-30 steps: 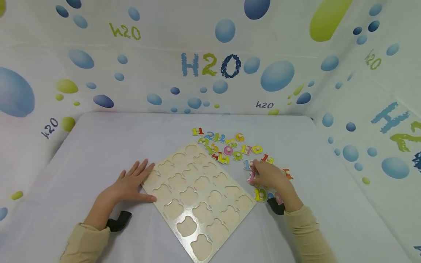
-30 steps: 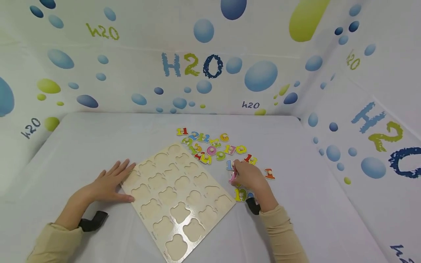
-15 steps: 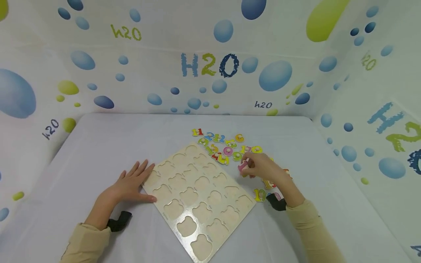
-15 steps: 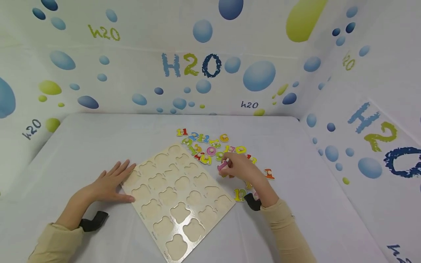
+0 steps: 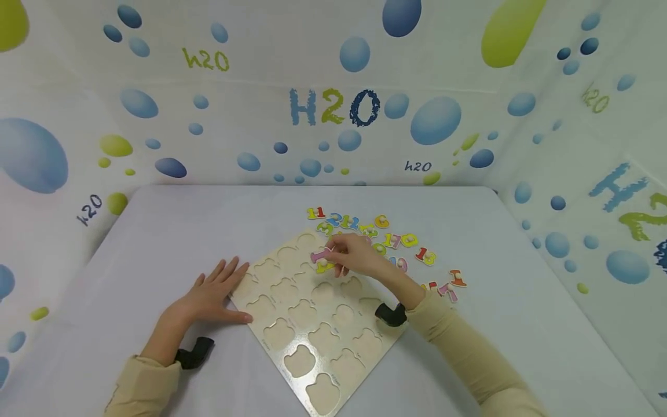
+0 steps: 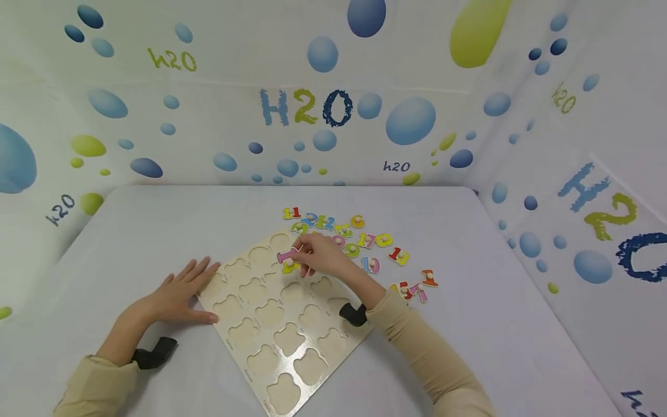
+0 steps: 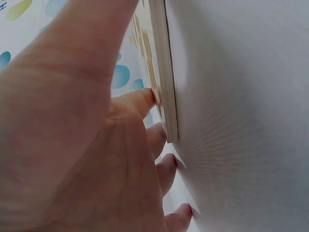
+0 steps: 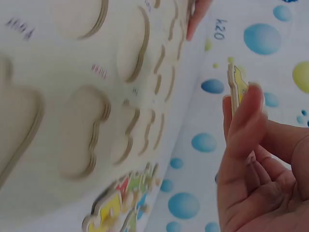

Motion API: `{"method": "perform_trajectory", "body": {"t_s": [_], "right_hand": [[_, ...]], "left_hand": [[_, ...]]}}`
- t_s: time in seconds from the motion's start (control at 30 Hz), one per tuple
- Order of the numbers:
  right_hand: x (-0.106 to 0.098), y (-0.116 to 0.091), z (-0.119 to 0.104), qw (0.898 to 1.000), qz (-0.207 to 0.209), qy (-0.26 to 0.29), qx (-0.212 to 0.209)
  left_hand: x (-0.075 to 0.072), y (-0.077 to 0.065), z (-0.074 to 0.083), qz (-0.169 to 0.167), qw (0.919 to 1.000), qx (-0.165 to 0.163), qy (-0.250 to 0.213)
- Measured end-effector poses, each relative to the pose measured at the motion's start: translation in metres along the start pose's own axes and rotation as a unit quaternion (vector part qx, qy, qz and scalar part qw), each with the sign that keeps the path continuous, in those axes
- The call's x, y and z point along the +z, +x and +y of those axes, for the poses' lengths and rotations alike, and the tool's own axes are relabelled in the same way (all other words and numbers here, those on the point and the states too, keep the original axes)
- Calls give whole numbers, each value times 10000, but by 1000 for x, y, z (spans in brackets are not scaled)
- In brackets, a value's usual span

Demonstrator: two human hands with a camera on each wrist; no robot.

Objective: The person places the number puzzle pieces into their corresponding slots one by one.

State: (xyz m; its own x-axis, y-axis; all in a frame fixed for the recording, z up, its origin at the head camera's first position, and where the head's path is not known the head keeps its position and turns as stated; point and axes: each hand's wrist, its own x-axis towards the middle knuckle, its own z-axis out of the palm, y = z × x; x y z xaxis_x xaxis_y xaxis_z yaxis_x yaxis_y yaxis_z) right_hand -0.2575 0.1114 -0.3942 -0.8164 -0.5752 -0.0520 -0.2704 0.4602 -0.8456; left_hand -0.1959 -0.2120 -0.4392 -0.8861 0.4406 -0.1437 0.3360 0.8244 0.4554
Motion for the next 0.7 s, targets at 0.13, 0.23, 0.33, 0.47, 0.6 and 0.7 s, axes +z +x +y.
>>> {"method": "perform_trajectory", "body": {"t_s": [0.13, 0.23, 0.33, 0.47, 0.6, 0.7], "right_hand": [[15, 15, -6, 9994, -93, -256, -213], [26, 20, -9, 9989, -312, -247, -242], [38, 18, -11, 9963, -680, -499, -141], [46, 6, -11, 9892, -1151, -905, -41], [43, -13, -12, 9837, -1519, -958, 59], [40, -26, -12, 9801, -1715, -990, 155]], "left_hand": [[-3, 0, -2, -19, 10000, 14, -15], [-6, 1, -3, -23, 10000, 39, -4], [-8, 3, -2, -67, 10000, 27, 18], [-10, 5, 3, -146, 9999, -23, -38], [-13, 8, 6, -210, 9997, -62, -100], [-15, 11, 7, -257, 9995, -120, -104]]}}
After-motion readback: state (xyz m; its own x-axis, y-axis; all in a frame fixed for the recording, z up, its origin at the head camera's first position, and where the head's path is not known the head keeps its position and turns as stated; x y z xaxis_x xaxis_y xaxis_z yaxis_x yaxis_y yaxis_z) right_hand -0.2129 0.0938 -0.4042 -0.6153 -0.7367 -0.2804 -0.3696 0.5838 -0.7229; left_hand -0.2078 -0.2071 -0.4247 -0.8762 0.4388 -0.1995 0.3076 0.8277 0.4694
